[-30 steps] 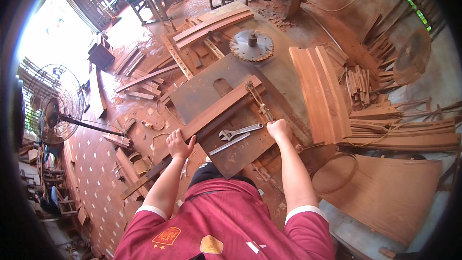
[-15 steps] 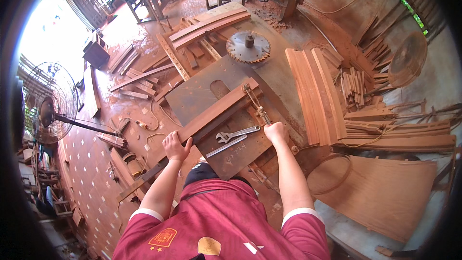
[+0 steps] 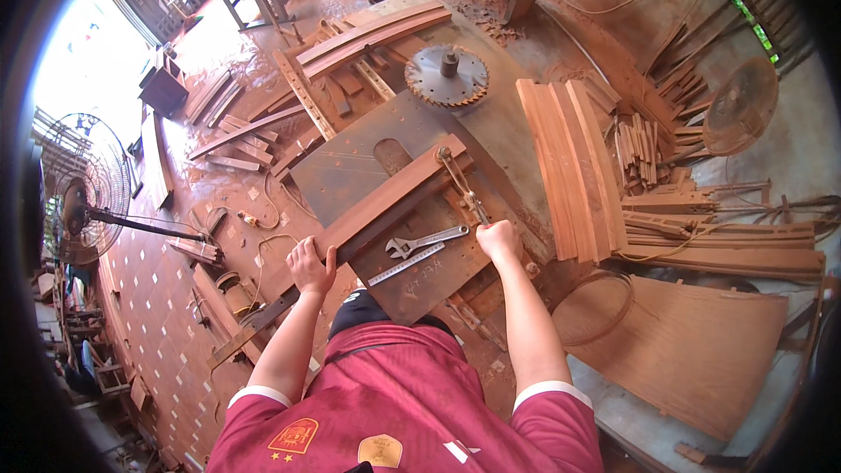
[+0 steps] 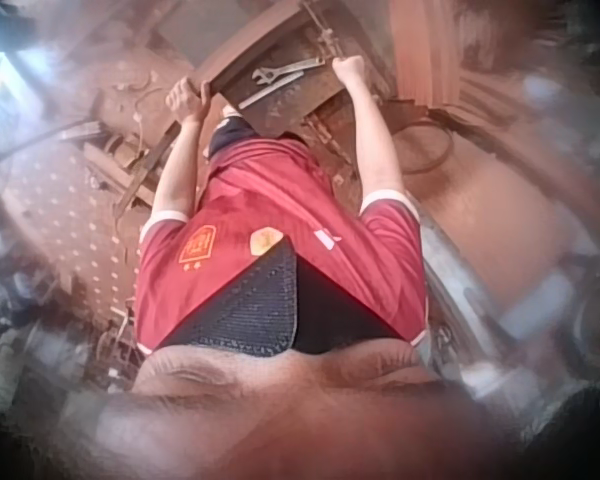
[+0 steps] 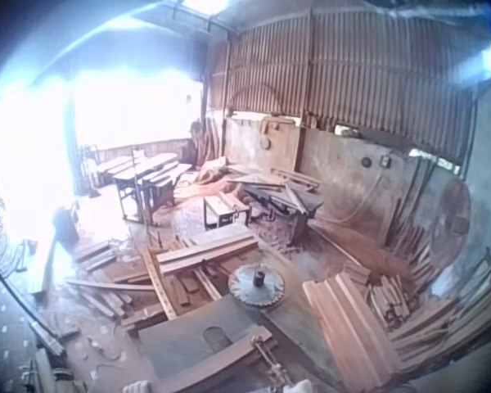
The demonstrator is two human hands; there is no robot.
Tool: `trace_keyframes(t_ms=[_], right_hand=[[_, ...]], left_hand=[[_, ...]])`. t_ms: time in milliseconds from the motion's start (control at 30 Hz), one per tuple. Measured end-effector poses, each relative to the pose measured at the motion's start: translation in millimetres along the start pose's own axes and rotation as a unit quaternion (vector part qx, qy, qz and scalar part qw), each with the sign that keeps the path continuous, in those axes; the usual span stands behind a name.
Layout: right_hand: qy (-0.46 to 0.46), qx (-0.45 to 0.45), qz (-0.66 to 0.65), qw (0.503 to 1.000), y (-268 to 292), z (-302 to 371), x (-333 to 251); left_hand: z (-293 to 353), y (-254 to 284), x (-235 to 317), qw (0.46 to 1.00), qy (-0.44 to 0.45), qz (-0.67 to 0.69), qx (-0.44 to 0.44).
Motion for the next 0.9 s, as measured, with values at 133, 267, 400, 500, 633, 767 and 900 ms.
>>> trace_keyframes(t_ms=[133, 267, 400, 500, 633, 767, 900], right_hand=[[-0.016, -0.020, 0.015, 1.000, -2, -2, -5], [-0.008, -0.022, 0.017, 1.000, -7, -7, -12], [-0.009, -0.019, 0.011, 1.000, -13, -15, -21], [-0.013, -0.024, 0.006, 1.000, -14, -13, -34], [-0.020, -0.031, 0.010, 0.999, -15, -13, -49], [0.004, -0.007, 0.019, 1.000, -33, -37, -37], [-0.006, -0.015, 0.019, 1.000, -32, -30, -61]], left_hand=[[-3, 0, -2, 1.000, 0.000, -0.006, 0.002], [-12, -4, -6, 1.000, 0.004, -0.015, -0.003], [-23, -8, -11, 1.000, 0.004, -0.013, 0.001], [-31, -10, -14, 1.000, 0.007, -0.011, 0.003], [-41, -13, -19, 1.000, 0.007, -0.013, 0.013], [-57, -13, -21, 1.000, 0.003, -0.014, 0.013], [-65, -15, -29, 1.000, 0.010, -0.005, 0.011]])
Point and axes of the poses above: each hand's wrist, its own z-axis away from the middle knuckle, its own y-axis out of the back of the hand, x = y × z, the point moved 3 cm from there along -z, towards the middle knuckle, and after that the axes turned 14 degrees about -z, right-handed, at the moved point
